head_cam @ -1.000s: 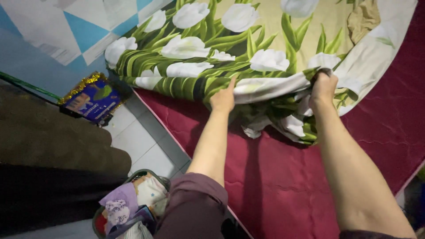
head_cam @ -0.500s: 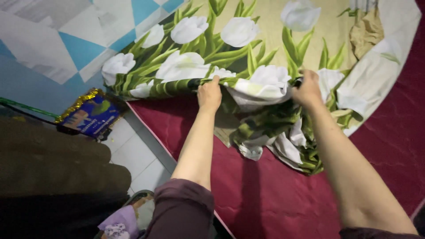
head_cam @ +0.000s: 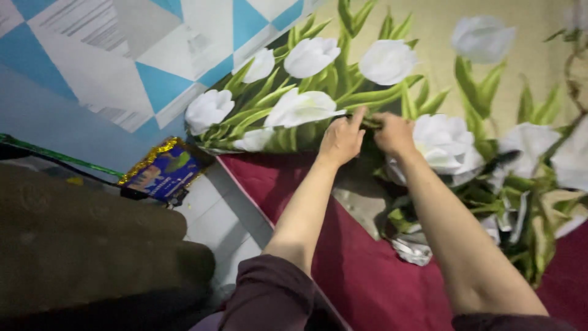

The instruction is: The recorder folds a floral bedsheet and other blue linens on top of a red mattress.

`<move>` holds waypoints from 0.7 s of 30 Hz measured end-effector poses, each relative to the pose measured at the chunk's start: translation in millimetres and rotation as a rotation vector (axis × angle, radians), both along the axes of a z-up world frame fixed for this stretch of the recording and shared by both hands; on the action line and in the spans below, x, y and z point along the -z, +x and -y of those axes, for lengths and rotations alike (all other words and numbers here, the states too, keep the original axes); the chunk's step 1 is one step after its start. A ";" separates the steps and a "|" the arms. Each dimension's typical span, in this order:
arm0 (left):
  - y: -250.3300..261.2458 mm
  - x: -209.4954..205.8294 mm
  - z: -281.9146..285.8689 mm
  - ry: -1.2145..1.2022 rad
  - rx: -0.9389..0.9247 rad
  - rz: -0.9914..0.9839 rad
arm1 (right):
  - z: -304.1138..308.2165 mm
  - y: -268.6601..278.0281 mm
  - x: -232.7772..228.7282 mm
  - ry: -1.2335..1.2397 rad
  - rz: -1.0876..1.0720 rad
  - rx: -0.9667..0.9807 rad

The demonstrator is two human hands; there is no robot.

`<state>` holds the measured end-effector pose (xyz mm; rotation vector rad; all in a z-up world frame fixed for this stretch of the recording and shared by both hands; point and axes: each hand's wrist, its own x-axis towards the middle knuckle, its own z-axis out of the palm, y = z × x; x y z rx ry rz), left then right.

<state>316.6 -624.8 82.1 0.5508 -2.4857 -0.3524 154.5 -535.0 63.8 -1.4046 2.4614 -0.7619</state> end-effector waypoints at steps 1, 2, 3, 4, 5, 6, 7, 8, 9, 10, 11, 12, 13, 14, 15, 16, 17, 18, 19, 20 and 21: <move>11.3 -0.3 13.7 0.006 0.000 0.002 | 10.1 -11.5 21.9 0.006 0.002 0.000; 22.6 -1.3 27.8 0.085 -0.077 0.118 | 20.3 -22.9 43.1 -0.137 0.034 0.045; 27.0 -5.9 43.7 0.159 -0.151 0.223 | 31.8 -41.8 58.9 -0.286 0.054 0.091; 32.4 11.9 67.0 0.161 -0.148 0.215 | 41.8 -44.7 54.9 -0.285 0.046 0.093; 34.5 31.4 88.2 0.218 -0.246 0.376 | 47.7 -49.5 52.4 -0.357 0.105 0.123; 34.7 51.9 108.2 0.273 -0.345 0.537 | 52.3 -55.5 50.6 -0.430 0.163 0.152; 33.1 78.2 125.0 0.276 -0.336 0.537 | 54.5 -53.2 36.0 -0.425 0.159 0.159; 30.3 105.6 140.6 -0.058 -0.462 0.306 | 55.9 -51.7 22.3 -0.450 0.195 0.167; 30.5 137.0 150.6 -0.382 -0.577 0.069 | 51.9 -46.6 12.8 -0.469 0.235 0.181; 32.0 129.6 154.7 -0.373 -0.564 0.073 | 51.7 -46.8 13.1 -0.459 0.234 0.194; 33.6 121.2 159.3 -0.527 -0.564 -0.085 | 51.8 -47.0 12.9 -0.392 0.202 0.265; 34.5 112.3 163.4 -0.676 -0.565 -0.248 | 51.1 -47.7 12.0 -0.324 0.171 0.334; 30.7 111.2 167.5 -0.670 -0.555 -0.243 | 51.6 -45.6 8.3 -0.318 0.174 0.344; 27.0 109.7 170.8 -0.245 -0.431 0.051 | 51.3 -43.5 4.0 -0.151 0.088 0.398; 26.2 107.6 175.6 0.184 -0.312 0.335 | 54.6 -40.4 -0.2 0.015 0.003 0.438; 26.4 104.8 173.1 0.186 -0.313 0.342 | 61.8 -31.1 1.4 0.020 0.009 0.437; 24.6 100.3 173.8 0.183 -0.273 0.305 | 72.2 -23.7 1.0 0.107 -0.088 0.374; 23.0 95.6 174.1 0.180 -0.234 0.269 | 82.2 -16.0 0.5 0.195 -0.183 0.309; 21.7 91.4 171.3 0.184 -0.240 0.274 | 96.4 -5.1 5.1 0.199 -0.180 0.302; 20.4 87.2 168.6 0.174 -0.217 0.239 | 110.5 6.1 9.6 0.287 -0.258 0.139; 16.6 79.8 175.7 0.150 -0.198 0.195 | 133.7 14.9 11.9 0.359 -0.341 -0.025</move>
